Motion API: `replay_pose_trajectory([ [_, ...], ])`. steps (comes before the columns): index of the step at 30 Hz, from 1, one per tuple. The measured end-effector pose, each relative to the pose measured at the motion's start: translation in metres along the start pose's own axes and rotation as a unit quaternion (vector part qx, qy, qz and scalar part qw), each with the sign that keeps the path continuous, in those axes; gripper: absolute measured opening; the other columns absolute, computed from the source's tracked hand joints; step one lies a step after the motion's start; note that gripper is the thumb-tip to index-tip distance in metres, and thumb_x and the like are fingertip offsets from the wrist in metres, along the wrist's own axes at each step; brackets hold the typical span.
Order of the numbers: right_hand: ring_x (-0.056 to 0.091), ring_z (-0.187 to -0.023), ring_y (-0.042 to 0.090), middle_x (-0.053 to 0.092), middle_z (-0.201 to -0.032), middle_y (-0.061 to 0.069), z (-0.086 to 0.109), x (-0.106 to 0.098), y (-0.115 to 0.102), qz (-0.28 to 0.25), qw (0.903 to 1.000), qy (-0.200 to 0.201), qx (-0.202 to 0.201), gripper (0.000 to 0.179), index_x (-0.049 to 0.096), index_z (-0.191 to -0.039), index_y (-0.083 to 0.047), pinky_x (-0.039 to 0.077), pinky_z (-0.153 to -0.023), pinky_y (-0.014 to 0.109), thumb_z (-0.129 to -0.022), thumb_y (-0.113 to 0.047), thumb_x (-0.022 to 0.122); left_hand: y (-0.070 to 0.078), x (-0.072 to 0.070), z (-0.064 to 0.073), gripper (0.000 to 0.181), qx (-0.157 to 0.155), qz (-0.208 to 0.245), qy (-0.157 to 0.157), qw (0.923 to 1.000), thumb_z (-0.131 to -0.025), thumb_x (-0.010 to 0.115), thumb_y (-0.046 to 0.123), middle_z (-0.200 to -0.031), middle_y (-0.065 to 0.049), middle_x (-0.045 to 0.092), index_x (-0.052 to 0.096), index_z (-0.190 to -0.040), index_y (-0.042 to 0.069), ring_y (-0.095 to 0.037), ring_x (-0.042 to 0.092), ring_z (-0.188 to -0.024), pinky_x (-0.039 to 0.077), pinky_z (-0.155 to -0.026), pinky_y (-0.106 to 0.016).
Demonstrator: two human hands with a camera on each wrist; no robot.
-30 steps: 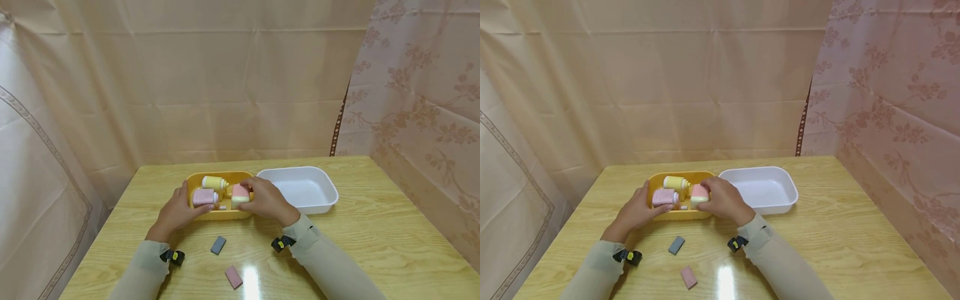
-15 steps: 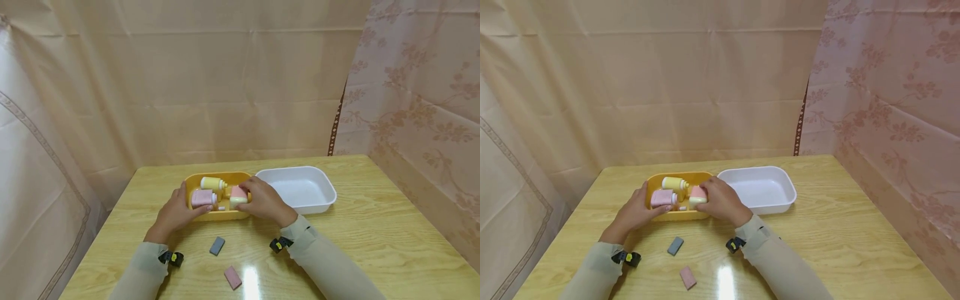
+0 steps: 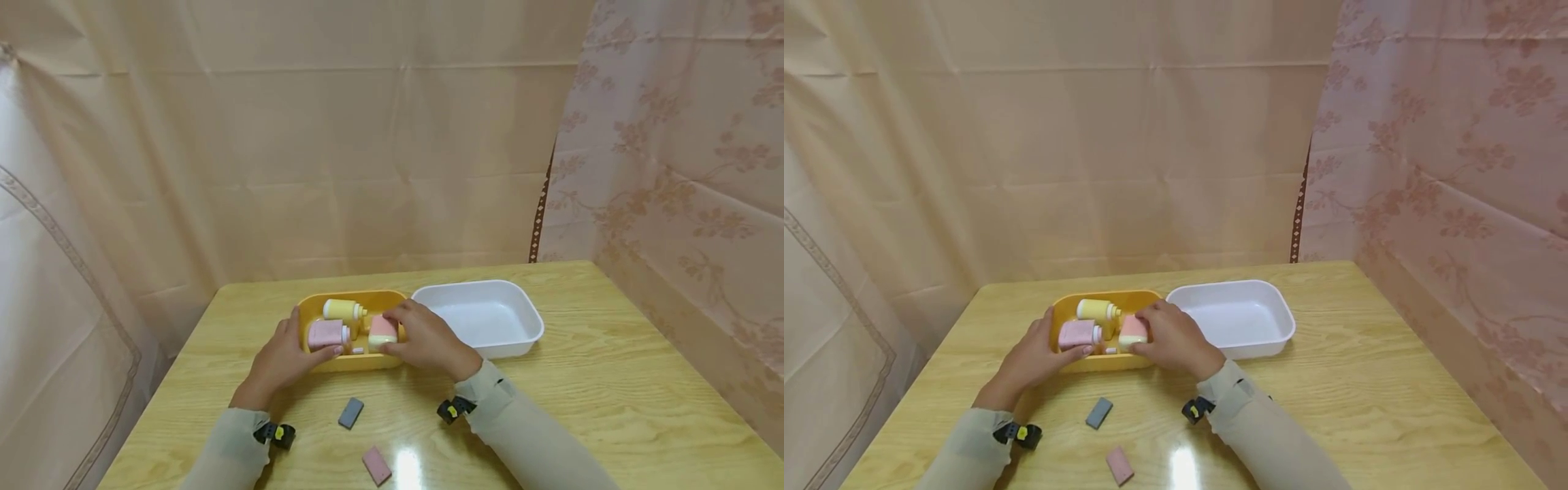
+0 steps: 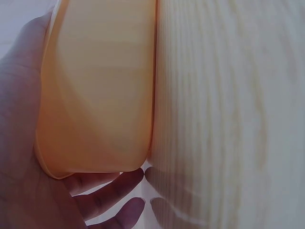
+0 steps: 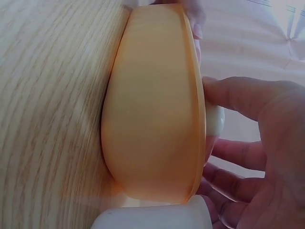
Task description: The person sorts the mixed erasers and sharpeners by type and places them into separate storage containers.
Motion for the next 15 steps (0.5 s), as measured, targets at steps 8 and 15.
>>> replay_pose_trajectory([
  [8,0.053,-0.098,0.012,0.057,-0.115,0.000,0.0000,0.0016,-0.0030,-0.005,0.9999,0.010,-0.009,0.062,0.067,-0.134,-0.005,0.051,-0.088,0.033,-0.086,-0.042,0.084,0.0000,0.0002,0.0006,0.142,0.002,-0.009,-0.002,1.0000,-0.072,0.060,0.092,-0.163,-0.025,0.028,-0.008,-0.166,0.011,-0.047,0.047,-0.139,0.040,-0.108,-0.069],
  [15,0.053,-0.100,0.014,0.056,-0.119,0.003,0.0007,0.0020,-0.0036,-0.008,1.0000,0.003,-0.001,0.064,0.064,-0.137,-0.005,0.051,-0.091,0.035,-0.088,-0.040,0.083,0.0009,0.0003,0.0007,0.141,0.006,-0.013,0.002,0.9999,-0.073,0.060,0.092,-0.162,-0.026,0.030,-0.007,-0.166,0.009,-0.047,0.049,-0.137,0.042,-0.107,-0.069],
])
Point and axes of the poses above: each hand's wrist, its own z-axis away from the middle knuckle, its own x-axis out of the palm, y = z × x, the point moved 6 cm from there along -z, towards the middle knuckle
